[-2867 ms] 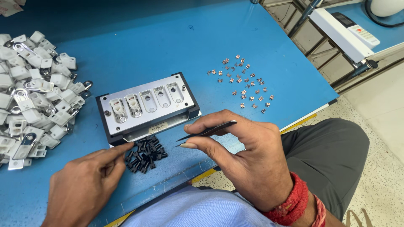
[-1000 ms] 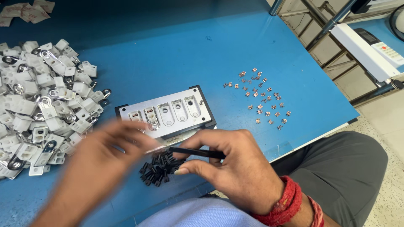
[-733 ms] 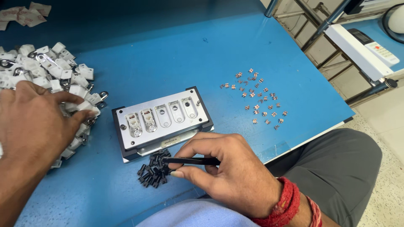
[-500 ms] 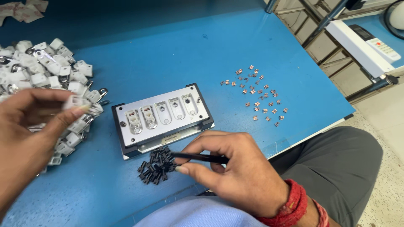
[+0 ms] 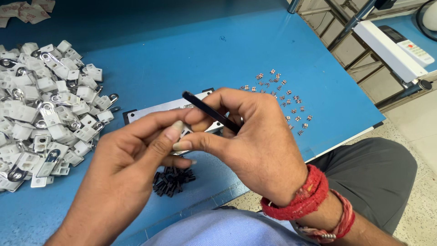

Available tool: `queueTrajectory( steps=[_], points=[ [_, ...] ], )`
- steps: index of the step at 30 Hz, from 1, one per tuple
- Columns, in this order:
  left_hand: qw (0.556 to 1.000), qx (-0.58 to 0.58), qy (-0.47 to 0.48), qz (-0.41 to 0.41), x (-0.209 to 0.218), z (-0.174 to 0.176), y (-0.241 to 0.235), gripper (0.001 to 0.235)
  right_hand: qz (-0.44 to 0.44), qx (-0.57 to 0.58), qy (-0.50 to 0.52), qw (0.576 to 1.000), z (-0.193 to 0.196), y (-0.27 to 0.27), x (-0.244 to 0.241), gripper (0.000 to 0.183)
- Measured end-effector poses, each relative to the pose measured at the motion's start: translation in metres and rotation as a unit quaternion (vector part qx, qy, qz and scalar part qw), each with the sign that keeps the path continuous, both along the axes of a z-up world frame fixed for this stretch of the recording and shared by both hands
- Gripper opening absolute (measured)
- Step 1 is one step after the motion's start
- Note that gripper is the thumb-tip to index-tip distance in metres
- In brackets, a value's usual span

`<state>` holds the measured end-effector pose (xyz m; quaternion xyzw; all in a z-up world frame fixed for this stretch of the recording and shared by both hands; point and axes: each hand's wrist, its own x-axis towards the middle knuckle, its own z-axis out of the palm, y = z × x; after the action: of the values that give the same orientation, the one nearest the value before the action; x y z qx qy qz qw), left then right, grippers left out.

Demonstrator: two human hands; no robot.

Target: The person uses tweezers to place small metal contacts into white plastic housings and then inserts the assembled units into a metal jig. The person repeats this process for several units, moving them from a pile of parts to the jig.

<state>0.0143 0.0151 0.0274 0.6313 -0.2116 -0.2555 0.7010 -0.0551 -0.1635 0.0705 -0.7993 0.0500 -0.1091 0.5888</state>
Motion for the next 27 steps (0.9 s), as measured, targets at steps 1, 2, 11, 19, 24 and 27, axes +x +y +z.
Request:
queueTrajectory(
  steps=[1, 2, 11, 19, 24, 27],
  points=[
    [1.000, 0.009, -0.008, -0.010, 0.000, 0.001, 0.000, 0.040, -0.007, -0.006, 0.020, 1.000, -0.004, -0.001, -0.002, 0.024],
    [0.999, 0.002, 0.031, -0.027, 0.000, 0.002, 0.001, 0.041, -0.015, -0.013, 0.040, 0.999, -0.009, -0.002, -0.005, 0.024],
    [0.970, 0.206, 0.117, 0.047, -0.002, -0.008, -0.005, 0.036, -0.006, -0.163, 0.113, 0.980, -0.033, -0.014, -0.025, 0.016],
    [0.941, 0.330, -0.006, 0.080, -0.007, 0.010, -0.012, 0.027, -0.046, -0.216, -0.183, 0.958, 0.023, 0.002, -0.045, 0.015],
    [0.937, 0.342, -0.004, 0.074, -0.009, 0.020, -0.016, 0.029, -0.036, -0.226, -0.197, 0.953, 0.028, 0.007, -0.039, 0.016],
    [0.935, 0.349, 0.012, 0.067, -0.010, 0.016, -0.015, 0.027, -0.021, -0.227, -0.186, 0.956, 0.026, 0.008, -0.039, 0.015]
  ],
)
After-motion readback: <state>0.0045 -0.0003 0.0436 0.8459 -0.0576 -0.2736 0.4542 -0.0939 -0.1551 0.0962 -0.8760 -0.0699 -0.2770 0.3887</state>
